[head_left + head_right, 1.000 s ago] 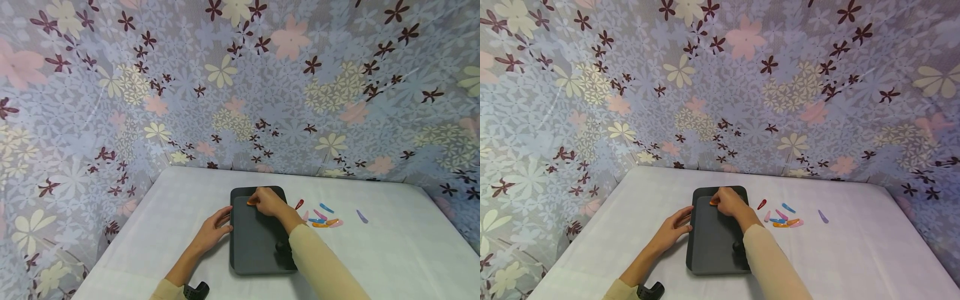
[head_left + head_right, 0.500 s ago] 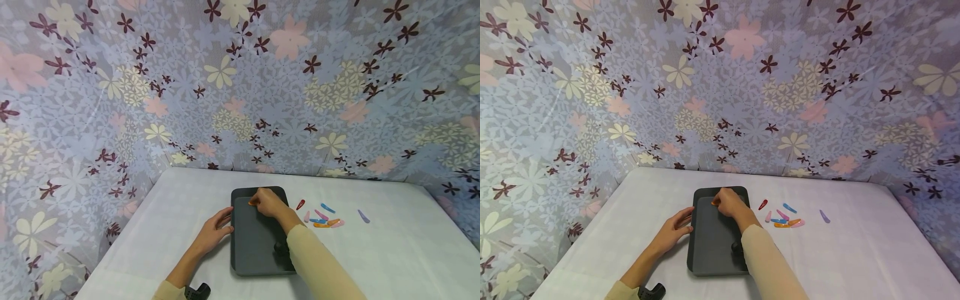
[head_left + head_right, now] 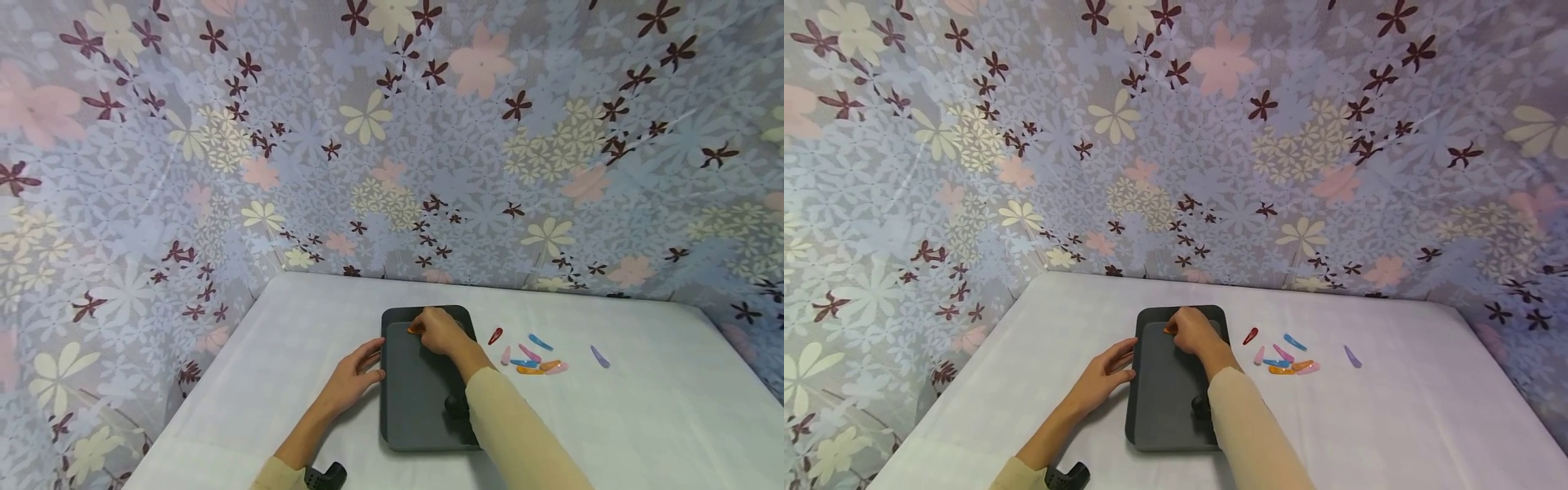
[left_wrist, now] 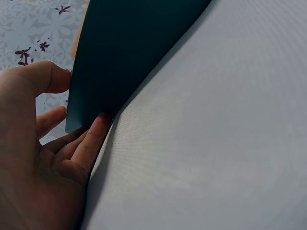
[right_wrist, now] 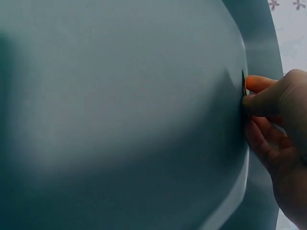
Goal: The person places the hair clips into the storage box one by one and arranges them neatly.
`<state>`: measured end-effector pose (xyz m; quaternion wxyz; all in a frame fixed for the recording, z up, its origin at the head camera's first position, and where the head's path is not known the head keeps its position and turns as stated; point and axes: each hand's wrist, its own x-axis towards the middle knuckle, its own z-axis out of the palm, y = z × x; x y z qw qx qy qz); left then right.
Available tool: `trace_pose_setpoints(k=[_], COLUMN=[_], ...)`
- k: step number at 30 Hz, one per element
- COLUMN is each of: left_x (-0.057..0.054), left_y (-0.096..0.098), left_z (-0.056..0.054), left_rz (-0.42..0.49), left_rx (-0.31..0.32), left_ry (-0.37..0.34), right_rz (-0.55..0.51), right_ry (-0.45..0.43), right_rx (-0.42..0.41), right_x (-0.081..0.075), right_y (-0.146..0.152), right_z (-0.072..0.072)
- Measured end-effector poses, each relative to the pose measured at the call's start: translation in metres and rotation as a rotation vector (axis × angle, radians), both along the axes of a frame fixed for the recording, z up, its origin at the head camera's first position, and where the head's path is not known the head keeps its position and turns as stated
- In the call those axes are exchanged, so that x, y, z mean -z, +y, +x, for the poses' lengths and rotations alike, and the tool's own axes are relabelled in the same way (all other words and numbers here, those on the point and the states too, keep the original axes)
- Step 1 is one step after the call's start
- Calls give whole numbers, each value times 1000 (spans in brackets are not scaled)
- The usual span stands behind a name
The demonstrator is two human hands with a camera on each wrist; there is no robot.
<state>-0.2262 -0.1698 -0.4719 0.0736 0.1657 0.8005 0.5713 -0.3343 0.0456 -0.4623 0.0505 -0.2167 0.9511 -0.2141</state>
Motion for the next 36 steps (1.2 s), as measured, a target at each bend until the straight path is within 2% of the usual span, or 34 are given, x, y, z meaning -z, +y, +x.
trace_pose_setpoints(k=[8, 12, 19, 22, 28, 36], left_x=[-4, 0, 24, 29, 28, 28], left_y=[1, 0, -2, -4, -4, -6], left_z=[2, 0, -12, -13, -14, -14], left_rz=[2, -2, 1, -8, 26, 66], left_rx=[3, 2, -13, -20, 6, 52], left_ry=[2, 3, 24, 28, 7, 8], right_rz=[6, 2, 9, 13, 17, 87], right_ry=[81, 91, 108, 111, 108, 164], right_rx=[5, 16, 33, 47, 67, 108], right_x=[5, 6, 8, 8, 7, 6], right_y=[-9, -13, -17, -19, -21, -25], right_z=[0, 0, 0, 0, 0, 2])
